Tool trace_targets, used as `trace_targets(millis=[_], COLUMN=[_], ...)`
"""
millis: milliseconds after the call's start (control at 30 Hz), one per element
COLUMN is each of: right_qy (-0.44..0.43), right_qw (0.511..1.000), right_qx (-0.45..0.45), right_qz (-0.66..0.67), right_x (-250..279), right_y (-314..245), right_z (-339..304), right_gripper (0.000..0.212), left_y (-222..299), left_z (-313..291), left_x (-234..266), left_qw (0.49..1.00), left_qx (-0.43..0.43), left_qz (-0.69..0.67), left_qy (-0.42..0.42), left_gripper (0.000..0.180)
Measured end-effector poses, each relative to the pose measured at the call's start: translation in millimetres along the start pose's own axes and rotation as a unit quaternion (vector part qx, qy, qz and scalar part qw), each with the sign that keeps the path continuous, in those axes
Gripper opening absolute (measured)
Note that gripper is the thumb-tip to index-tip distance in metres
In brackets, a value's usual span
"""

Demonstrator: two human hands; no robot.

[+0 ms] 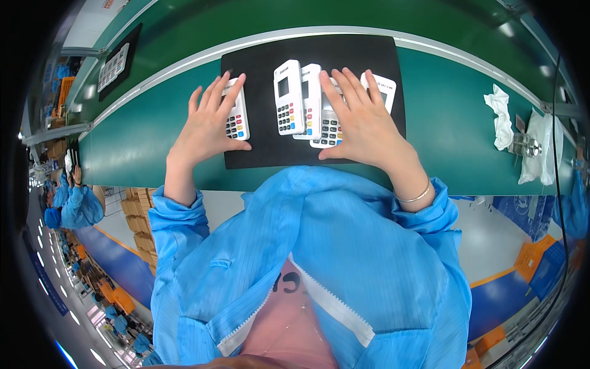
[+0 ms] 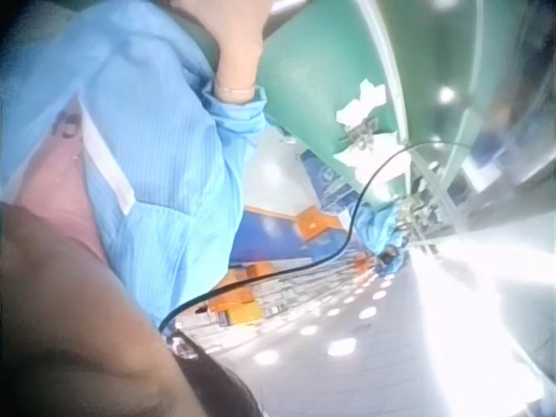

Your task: The person wipes the surfaces of electronic devices with a cloth, stacks them together, and then folds a piece of white material at a workstation.

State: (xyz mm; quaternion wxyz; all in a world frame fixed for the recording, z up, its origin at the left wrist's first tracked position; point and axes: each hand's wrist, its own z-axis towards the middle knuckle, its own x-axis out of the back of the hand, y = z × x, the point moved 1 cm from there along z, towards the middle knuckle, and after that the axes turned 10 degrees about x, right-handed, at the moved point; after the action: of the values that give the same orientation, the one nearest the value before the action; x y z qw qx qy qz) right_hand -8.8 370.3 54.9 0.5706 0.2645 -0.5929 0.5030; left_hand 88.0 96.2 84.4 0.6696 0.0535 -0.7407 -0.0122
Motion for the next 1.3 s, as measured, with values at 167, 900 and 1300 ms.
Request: trace_targets(millis=[167,900,1300], right_qy=[0.006,0.057,0.158], right_qw=[1.0,0.998,0.959], right_qx=[-0.008,-0.014,-0.2], right_qz=[0.009,-0.033,-0.127], right_x=[8.8,31.5,1.6], right_y=[3.5,3.0,24.3], right_z=[-3.5,-11.8,-77.8], right_gripper=[0.123,0.081,0.044], left_y=[27.5,-25.7,-12.5], left_z=[22.7,-66.5,-60.0], left_x=[-14.2,-51.7,-66.1], left_qw=[0.99,0.882,0.972], left_qx=[-0.08,0.177,0.14], left_qz=[-0.095,-0.432,-0.143], left_qy=[0.066,0.062,0.127], left_gripper=[0.128,0.114,0.079])
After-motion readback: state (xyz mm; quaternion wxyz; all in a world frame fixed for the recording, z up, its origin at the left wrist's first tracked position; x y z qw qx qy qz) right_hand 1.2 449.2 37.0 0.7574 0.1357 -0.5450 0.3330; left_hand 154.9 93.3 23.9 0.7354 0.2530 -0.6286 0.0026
